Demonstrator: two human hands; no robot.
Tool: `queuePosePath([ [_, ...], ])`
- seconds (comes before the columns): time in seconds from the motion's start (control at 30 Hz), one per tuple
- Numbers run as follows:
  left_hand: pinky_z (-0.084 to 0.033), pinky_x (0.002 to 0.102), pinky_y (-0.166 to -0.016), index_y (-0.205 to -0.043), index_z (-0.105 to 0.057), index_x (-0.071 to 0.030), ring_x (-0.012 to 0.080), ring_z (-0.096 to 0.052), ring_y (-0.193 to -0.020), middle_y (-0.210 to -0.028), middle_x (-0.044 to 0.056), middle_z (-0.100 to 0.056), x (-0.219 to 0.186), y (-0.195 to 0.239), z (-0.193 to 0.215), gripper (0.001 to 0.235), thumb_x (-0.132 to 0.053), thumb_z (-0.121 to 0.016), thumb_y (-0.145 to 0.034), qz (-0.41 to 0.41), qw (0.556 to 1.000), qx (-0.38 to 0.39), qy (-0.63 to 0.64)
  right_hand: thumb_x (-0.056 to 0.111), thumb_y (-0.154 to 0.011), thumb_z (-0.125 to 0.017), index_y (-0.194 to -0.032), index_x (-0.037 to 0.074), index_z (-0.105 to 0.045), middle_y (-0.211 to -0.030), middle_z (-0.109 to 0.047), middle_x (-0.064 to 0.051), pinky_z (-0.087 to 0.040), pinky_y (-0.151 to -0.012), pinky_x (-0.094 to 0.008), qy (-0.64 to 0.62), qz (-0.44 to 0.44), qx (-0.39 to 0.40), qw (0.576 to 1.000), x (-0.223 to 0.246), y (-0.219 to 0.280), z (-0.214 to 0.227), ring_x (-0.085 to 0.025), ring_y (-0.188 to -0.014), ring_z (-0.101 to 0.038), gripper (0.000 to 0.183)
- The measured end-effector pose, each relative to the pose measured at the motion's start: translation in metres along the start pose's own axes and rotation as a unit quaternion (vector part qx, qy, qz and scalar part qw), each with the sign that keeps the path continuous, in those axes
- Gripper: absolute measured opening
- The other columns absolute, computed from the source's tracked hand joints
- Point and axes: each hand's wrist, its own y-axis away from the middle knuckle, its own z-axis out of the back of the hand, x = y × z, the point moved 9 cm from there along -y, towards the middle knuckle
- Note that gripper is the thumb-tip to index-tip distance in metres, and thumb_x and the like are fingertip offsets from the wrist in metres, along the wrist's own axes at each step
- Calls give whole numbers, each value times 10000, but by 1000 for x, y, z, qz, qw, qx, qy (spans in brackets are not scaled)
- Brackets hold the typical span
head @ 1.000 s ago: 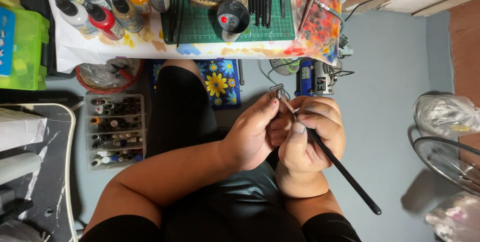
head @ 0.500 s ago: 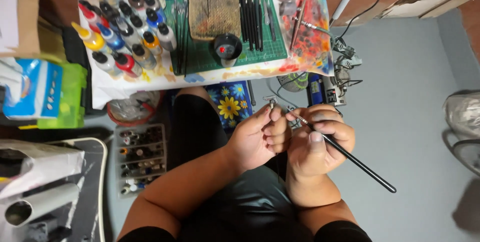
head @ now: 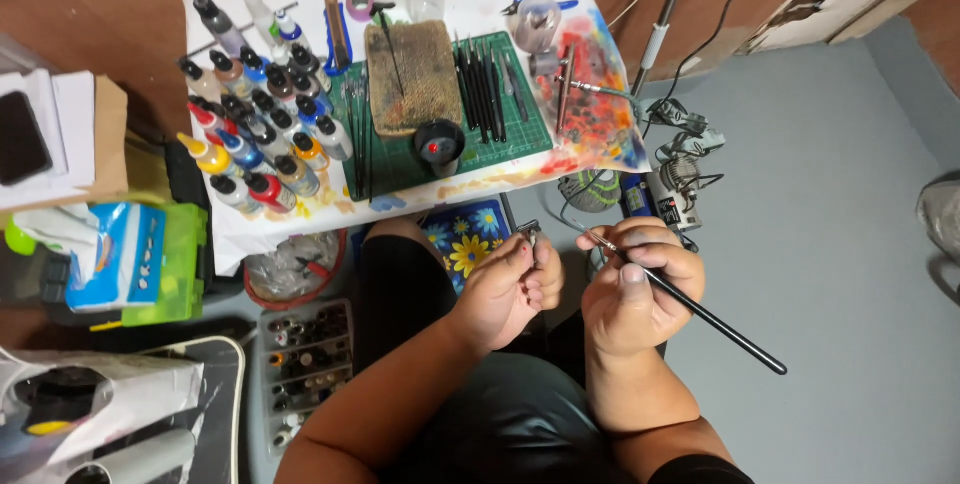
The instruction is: Painting a small miniature component with a fine-tipped brush at a dedicated hobbyist workstation.
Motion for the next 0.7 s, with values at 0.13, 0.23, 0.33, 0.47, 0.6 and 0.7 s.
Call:
queuePosePath([
  [0.13,-325,224,-603,-1094,-454,-108,90,-355,-667,-749,-28,-314,-7,-1,0,211,-281,-334,-1105,-22,999,-14,-33,50,-959,-653,-926,-43,-476,-757,-438,-199,-639,-575,-569,1,-3,-7,1000,-4,-1,6,-301,-722,-473,203],
  [0.23,-336,235,-621,-1110,-456,-85,100,-381,-691,-765,-8,-338,-9,-2,2,233,-289,-346,-1103,-24,999,-22,-28,47,-969,-637,-930,-34,-470,-765,-437,-190,-643,-577,-560,7,-1,-5,1000,-3,-5,5,-298,-727,-474,190],
  [0.33,-333,233,-629,-1116,-455,-79,97,-384,-700,-776,-7,-350,-12,-2,-4,241,-298,-356,-1099,-22,999,-27,-24,45,-969,-639,-946,-37,-469,-773,-446,-196,-650,-587,-566,7,2,-12,1000,-3,-5,6,-301,-738,-483,190],
  [0.47,-337,230,-643,-1159,-461,-67,91,-394,-719,-792,-12,-361,-11,-3,3,261,-302,-366,-1096,-19,999,-37,-6,37,-971,-632,-961,-37,-473,-779,-449,-195,-653,-592,-568,4,1,-13,1000,-6,-4,10,-296,-744,-483,176],
  [0.6,-345,248,-670,-1138,-492,-71,116,-405,-746,-810,7,-380,-14,-3,5,207,-253,-407,-1090,-34,999,-32,19,43,-975,-611,-971,-42,-468,-781,-450,-206,-651,-587,-552,0,-12,-15,1000,-10,-3,14,-306,-748,-489,167],
  [0.7,-346,258,-683,-1144,-493,-72,129,-408,-755,-816,22,-394,-17,-1,2,172,-222,-430,-1086,-52,998,-31,21,50,-978,-602,-977,-40,-469,-779,-458,-211,-654,-581,-548,-6,-19,-8,1000,-11,-4,14,-315,-745,-504,161],
])
